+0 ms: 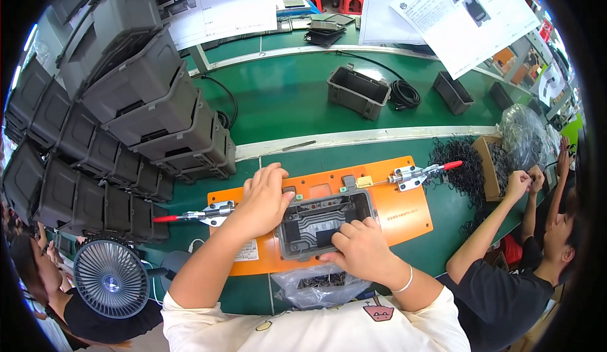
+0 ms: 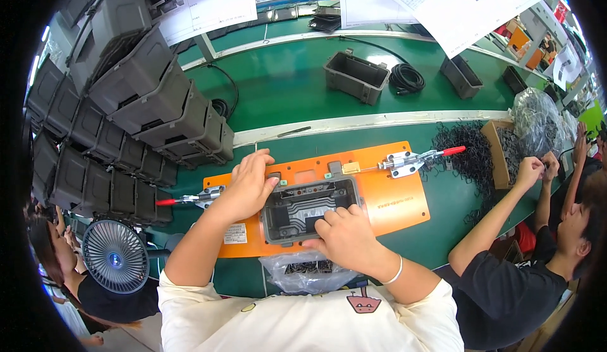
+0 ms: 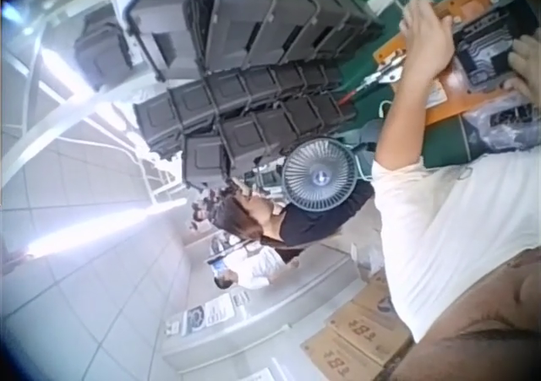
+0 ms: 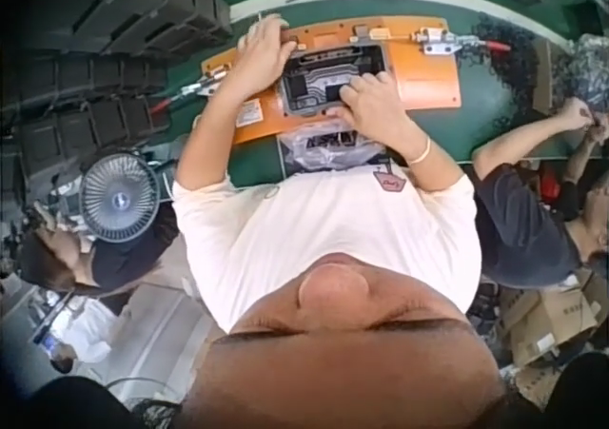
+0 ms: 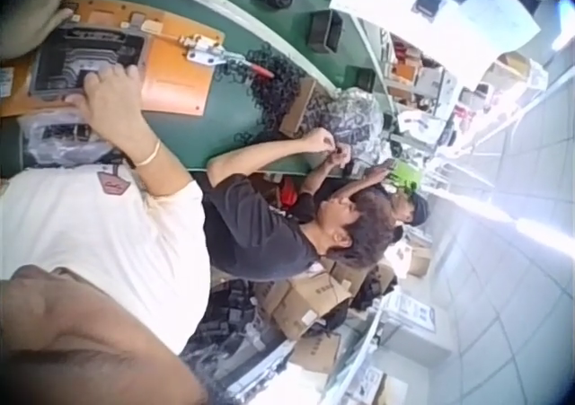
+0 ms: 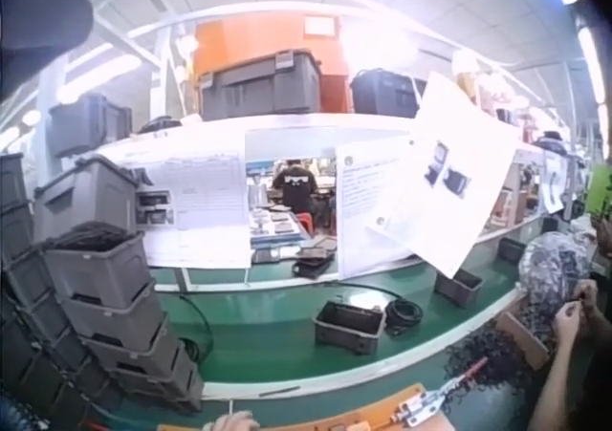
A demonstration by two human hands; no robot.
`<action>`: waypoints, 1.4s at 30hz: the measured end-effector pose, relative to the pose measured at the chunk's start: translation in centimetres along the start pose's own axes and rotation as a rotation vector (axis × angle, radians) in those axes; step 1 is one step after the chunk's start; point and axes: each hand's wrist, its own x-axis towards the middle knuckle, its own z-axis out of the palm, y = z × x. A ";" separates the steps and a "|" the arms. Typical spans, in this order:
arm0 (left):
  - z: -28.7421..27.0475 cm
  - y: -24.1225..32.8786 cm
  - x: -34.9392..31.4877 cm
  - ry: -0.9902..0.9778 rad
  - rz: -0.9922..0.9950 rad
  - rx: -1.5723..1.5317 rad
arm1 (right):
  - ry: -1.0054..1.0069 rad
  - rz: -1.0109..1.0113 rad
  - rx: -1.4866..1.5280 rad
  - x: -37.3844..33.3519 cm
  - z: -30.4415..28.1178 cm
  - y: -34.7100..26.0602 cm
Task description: Assembling small metal components into plastic housings using a manual clamping fixture on a production line.
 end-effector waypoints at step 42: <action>1.1 7.1 -10.9 -0.237 0.432 -0.236 | -0.014 -0.162 0.322 -2.9 -1.8 -2.0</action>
